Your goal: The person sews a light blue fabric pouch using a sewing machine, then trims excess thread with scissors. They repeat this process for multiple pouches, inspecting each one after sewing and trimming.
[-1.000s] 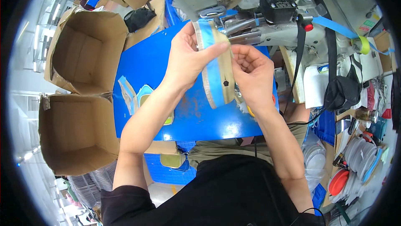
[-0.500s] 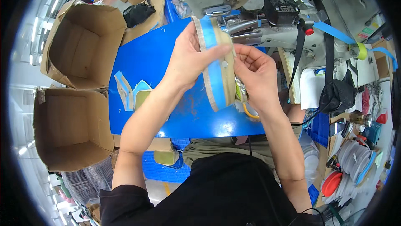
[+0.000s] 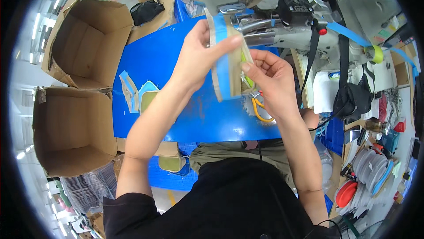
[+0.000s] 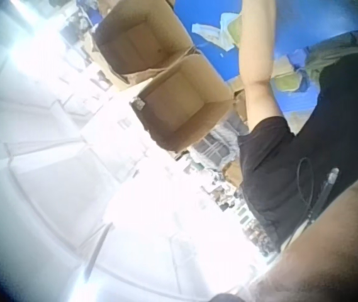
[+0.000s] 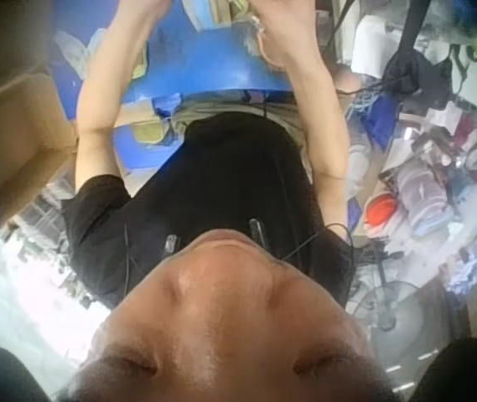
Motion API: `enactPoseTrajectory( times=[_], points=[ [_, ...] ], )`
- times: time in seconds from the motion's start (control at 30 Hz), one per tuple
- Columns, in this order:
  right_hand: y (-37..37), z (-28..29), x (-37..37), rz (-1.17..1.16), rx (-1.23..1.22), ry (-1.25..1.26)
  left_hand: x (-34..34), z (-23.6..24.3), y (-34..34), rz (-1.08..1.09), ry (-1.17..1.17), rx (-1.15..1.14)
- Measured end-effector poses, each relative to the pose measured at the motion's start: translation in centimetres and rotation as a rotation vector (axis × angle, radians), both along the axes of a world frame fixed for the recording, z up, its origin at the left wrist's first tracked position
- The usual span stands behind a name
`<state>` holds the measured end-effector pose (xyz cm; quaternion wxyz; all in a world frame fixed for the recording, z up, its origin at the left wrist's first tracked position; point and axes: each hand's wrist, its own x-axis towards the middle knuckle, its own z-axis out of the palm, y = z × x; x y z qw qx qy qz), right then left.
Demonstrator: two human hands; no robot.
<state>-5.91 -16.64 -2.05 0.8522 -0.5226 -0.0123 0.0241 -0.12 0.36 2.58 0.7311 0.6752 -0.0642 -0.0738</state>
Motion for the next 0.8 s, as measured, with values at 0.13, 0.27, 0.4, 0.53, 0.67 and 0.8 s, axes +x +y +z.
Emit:
enactPoseTrajectory(
  times=[0.13, 0.27, 0.4, 0.53, 0.67, 0.8],
  points=[
    [-0.1, -0.3, -1.0, 0.027, 0.049, 0.015, -2.6, -0.6, 1.7, -0.099, 0.036, 0.088],
    [-0.1, -0.8, -1.6, 0.065, 0.102, -0.001, -2.0, 1.3, 2.9, -0.129, 0.291, -0.174],
    [0.2, -1.0, -2.1, 0.059, 0.118, -0.005, -2.7, 2.1, 1.5, -0.122, 0.393, -0.237],
    [0.2, -1.4, -2.7, 0.000, 0.065, -0.003, -3.4, 0.3, 1.1, -0.151, 0.360, -0.165],
    [0.3, -2.6, -3.0, -0.048, 0.002, -0.020, -3.2, -0.1, 0.6, -0.142, 0.390, -0.118],
    [0.5, -2.6, -3.2, -0.081, -0.031, -0.047, -2.7, -0.3, 0.5, -0.145, 0.413, -0.141]
  ],
)
